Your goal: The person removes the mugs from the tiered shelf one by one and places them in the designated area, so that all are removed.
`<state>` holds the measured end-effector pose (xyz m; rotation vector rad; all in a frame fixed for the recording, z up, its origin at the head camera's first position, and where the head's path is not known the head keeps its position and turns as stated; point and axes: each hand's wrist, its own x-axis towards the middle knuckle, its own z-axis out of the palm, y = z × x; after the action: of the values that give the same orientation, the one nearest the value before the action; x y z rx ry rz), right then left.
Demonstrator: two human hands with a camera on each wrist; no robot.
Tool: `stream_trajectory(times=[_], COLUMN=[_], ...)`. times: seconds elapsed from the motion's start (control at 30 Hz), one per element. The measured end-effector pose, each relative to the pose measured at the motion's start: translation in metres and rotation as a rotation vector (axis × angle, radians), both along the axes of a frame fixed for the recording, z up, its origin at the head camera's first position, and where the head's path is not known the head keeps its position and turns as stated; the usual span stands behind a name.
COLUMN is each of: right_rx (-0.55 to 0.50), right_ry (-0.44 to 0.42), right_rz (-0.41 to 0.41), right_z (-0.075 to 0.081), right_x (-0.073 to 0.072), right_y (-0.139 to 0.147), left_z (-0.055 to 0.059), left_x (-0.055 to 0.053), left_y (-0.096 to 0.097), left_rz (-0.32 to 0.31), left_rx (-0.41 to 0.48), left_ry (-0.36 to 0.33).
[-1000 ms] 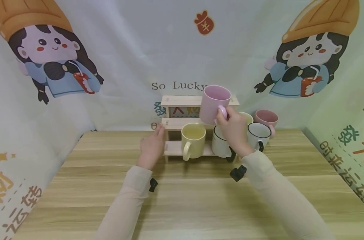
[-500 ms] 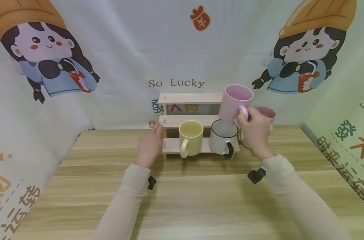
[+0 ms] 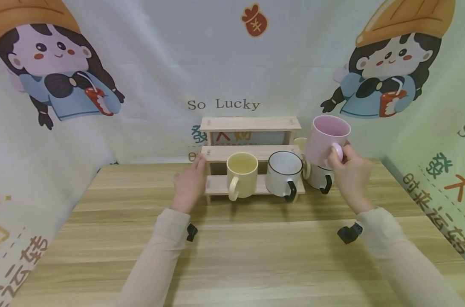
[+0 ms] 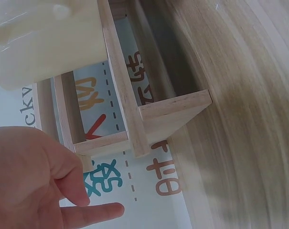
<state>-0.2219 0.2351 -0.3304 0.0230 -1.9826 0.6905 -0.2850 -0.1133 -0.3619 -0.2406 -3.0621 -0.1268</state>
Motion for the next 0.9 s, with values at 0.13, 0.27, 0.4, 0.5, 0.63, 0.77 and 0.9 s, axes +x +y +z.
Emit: stream_trajectory(times=[0.13,0.27,0.4,0.5,0.63,0.77,0.9], right_rx=[-0.002,0.012,-0.009,-0.040,-0.054,-0.048,-0.042], right_ry=[-0.015,-0.007,-0.021,-0.045,-0.067,-0.121,-0.219], right_rz=[-0.024,-0.065,-0.074,-0.097,-0.165,-0.201,-0.196], right_z=[-0.002,-0.006,-0.013,-0.018,-0.024,-0.031,-0.040], right_x=[0.005,0.007,0.007,0.007,0.010,0.012,0.014], right_y=[0.014,0.030,0.046,0.057,0.073,0.086,0.096], left_z=[-0.001,-0.002,0.000,0.003,0.003,0.002,0.001], left_x=[0.001,0.001,0.001,0.002,0.002,0.001,0.002], left_y=[0.000,-0.001,-0.002,-0.002,-0.001,0.000,0.001], left_rz=[0.006,0.003,0.010,0.011,0.003,0.003,0.004], left_rx=[0.002,-0.002,0.001,0.007,0.016,0.017,0.015], left_ry=[-0.004,-0.008,-0.016,-0.020,-0.017,-0.021,-0.030])
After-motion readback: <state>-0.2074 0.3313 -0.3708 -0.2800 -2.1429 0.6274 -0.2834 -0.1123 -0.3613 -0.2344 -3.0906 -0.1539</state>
